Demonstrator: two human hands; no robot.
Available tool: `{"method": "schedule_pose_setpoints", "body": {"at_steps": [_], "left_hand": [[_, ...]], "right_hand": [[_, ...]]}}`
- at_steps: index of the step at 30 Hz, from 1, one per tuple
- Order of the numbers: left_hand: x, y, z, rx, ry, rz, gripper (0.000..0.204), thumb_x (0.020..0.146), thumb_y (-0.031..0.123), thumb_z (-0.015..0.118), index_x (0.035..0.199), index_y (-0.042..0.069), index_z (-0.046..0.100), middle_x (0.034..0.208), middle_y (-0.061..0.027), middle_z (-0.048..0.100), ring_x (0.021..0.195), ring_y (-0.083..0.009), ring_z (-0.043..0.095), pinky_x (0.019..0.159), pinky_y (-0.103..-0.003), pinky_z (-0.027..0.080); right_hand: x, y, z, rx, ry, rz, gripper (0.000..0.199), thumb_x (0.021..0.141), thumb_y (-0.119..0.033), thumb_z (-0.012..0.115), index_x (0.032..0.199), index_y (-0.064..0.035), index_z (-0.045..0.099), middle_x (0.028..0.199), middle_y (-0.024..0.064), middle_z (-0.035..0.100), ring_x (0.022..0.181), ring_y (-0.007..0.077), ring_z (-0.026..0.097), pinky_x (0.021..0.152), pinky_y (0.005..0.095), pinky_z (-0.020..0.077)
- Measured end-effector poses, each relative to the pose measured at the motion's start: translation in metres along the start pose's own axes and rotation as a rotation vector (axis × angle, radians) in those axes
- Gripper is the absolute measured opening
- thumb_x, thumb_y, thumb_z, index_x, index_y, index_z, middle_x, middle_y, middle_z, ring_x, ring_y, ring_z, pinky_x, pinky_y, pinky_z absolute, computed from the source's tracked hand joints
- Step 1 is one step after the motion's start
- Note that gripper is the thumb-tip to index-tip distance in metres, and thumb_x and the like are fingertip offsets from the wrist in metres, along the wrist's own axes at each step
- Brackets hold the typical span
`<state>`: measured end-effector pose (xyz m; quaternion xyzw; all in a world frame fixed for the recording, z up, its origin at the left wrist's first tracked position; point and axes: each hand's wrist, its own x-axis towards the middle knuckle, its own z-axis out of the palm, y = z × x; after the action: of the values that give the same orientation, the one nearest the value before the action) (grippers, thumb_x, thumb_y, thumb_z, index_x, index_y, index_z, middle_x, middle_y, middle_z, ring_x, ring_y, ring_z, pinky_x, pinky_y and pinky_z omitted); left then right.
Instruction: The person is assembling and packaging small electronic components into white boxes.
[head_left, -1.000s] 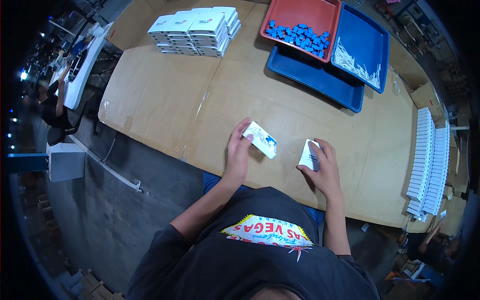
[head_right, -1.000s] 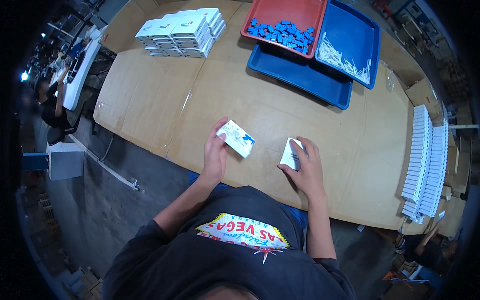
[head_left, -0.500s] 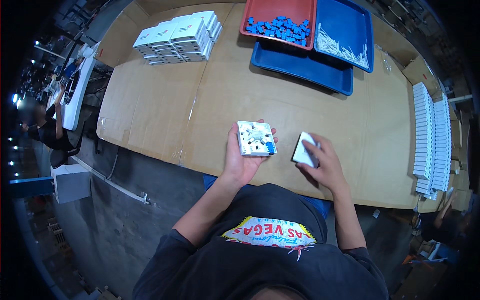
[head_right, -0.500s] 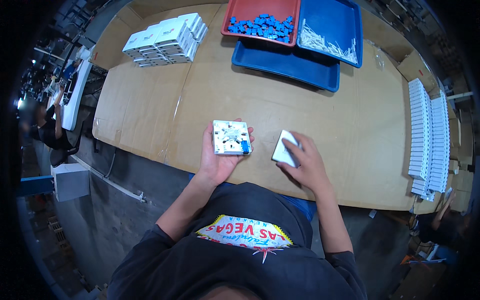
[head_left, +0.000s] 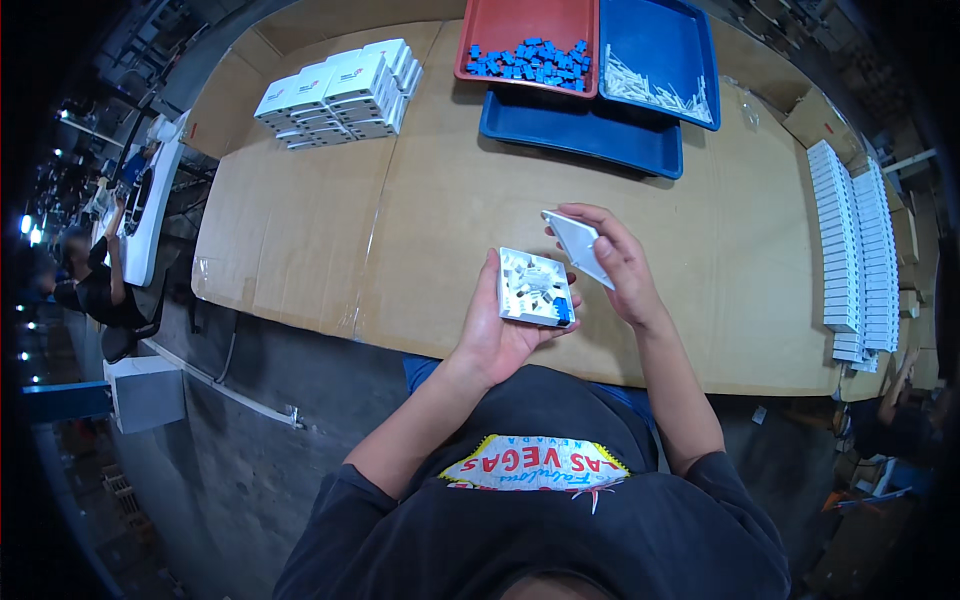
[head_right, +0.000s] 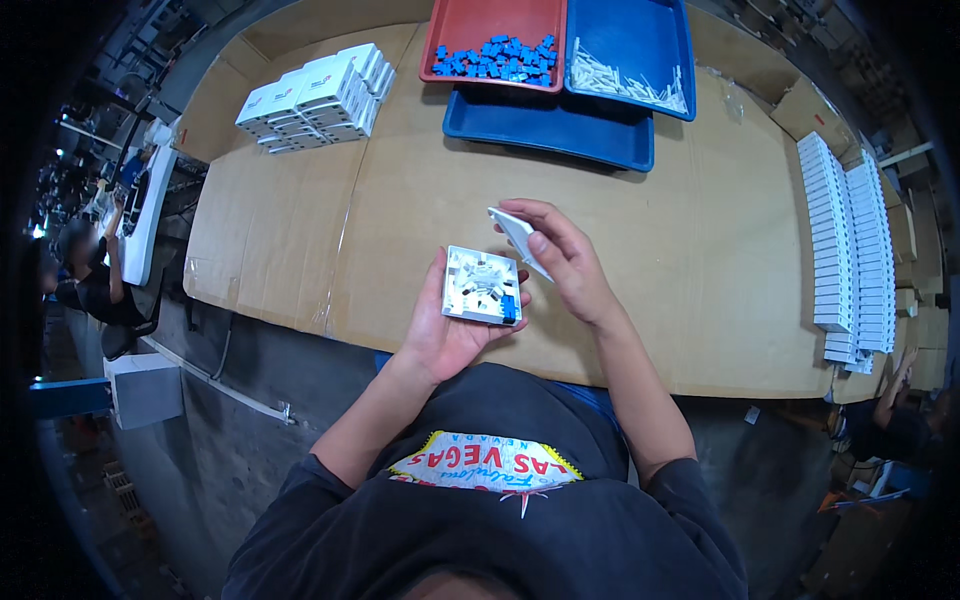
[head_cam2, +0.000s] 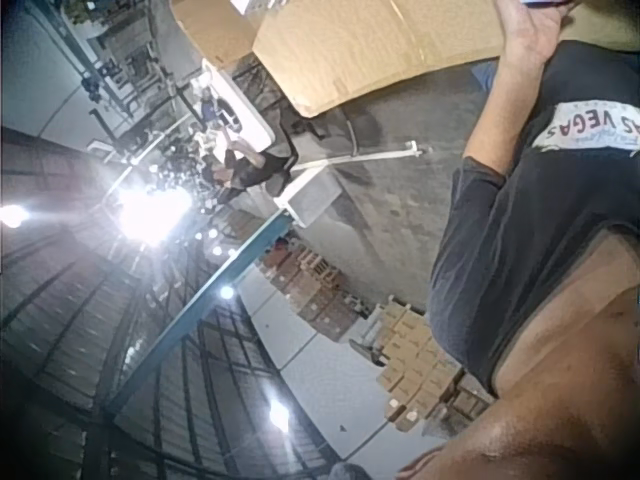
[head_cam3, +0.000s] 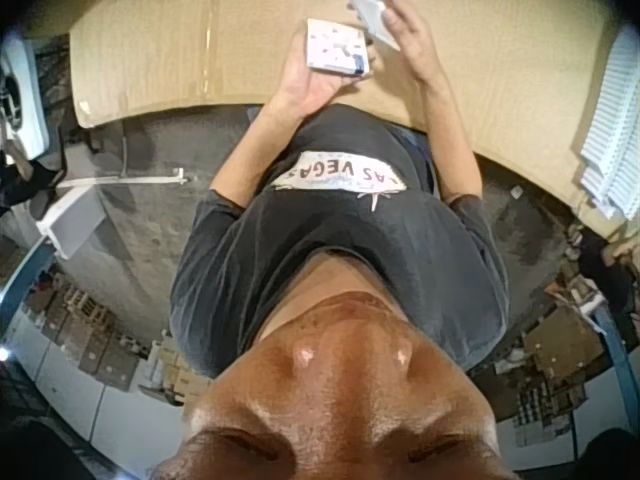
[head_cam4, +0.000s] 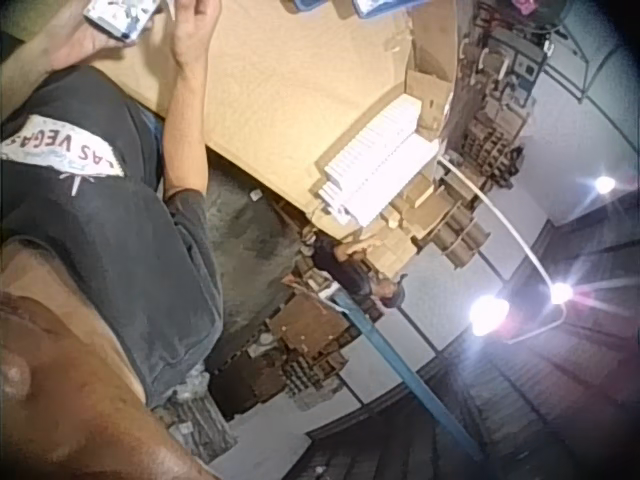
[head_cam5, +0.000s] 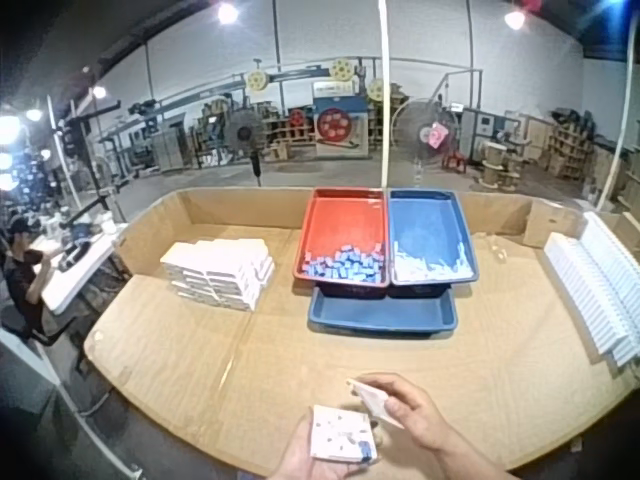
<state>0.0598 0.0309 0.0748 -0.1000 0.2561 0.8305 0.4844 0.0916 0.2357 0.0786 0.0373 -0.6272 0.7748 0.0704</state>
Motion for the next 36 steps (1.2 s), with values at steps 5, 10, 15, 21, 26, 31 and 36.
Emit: {"method": "schedule_pose_setpoints", "body": {"at_steps": [5,10,15,21,26,31,36], "left_hand": [[-0.003,-0.004,0.002,-0.007,0.045,0.002,0.076,0.108,0.069,0.025,0.15,0.009,0.047,0.139,-0.0184,0.062,0.12,-0.0377,0.066,0.1,-0.057,0.055],[-0.002,-0.006,0.0,-0.008,0.049,0.003,0.075,0.108,0.068,0.025,0.15,0.01,0.046,0.138,-0.0166,0.061,0.12,-0.0369,0.065,0.101,-0.058,0.054],[-0.003,-0.006,0.002,-0.017,0.061,-0.004,0.073,0.109,0.068,0.024,0.152,0.013,0.045,0.142,-0.0151,0.059,0.124,-0.0342,0.063,0.103,-0.058,0.053],[-0.002,-0.008,0.003,0.008,0.077,-0.009,0.074,0.109,0.069,0.019,0.155,0.016,0.042,0.148,-0.014,0.054,0.135,-0.0315,0.056,0.109,-0.06,0.049],[0.003,-0.012,-0.002,0.036,0.113,0.029,0.077,0.109,0.069,0.014,0.156,0.015,0.039,0.148,-0.0144,0.053,0.137,-0.0317,0.055,0.109,-0.059,0.05],[0.006,-0.01,-0.004,-0.007,0.098,0.004,0.073,0.11,0.067,0.016,0.153,0.016,0.043,0.144,-0.0133,0.055,0.132,-0.0295,0.057,0.108,-0.057,0.05],[0.008,-0.012,-0.009,-0.041,0.154,-0.04,0.067,0.111,0.064,0.019,0.148,0.017,0.048,0.14,-0.0121,0.057,0.125,-0.0271,0.059,0.107,-0.054,0.05]], "right_hand": [[0.001,0.005,0.009,-0.064,-0.145,0.068,0.043,0.107,-0.027,0.058,0.144,-0.006,0.062,0.138,0.0073,0.065,0.125,0.0165,0.06,0.093,0.0293,0.0525],[-0.001,0.004,0.012,-0.095,-0.165,0.032,0.041,0.107,-0.025,0.058,0.143,-0.005,0.063,0.139,0.0073,0.064,0.124,0.0164,0.06,0.095,0.0294,0.0524],[-0.004,0.006,0.013,-0.084,-0.197,0.098,0.043,0.106,-0.023,0.06,0.144,-0.0039,0.062,0.143,0.0114,0.063,0.128,0.0209,0.059,0.109,0.0347,0.0462],[-0.004,0.008,0.017,-0.226,-0.224,0.079,0.049,0.104,-0.029,0.06,0.143,0.001,0.063,0.145,0.0155,0.061,0.132,0.028,0.059,0.114,0.0381,0.0432],[-0.003,0.011,0.024,-0.212,-0.256,0.114,0.048,0.103,-0.029,0.06,0.139,0.0025,0.066,0.146,0.0173,0.06,0.133,0.0289,0.058,0.115,0.038,0.0427],[0.001,0.019,0.017,-0.153,-0.264,0.147,0.047,0.103,-0.029,0.061,0.137,0.0021,0.068,0.147,0.0175,0.061,0.133,0.0282,0.059,0.113,0.0376,0.0444],[0.001,0.021,0.009,0.001,-0.3,0.368,0.046,0.105,-0.029,0.06,0.14,0.0002,0.066,0.144,0.0157,0.064,0.129,0.0239,0.062,0.11,0.0361,0.0474]]}}
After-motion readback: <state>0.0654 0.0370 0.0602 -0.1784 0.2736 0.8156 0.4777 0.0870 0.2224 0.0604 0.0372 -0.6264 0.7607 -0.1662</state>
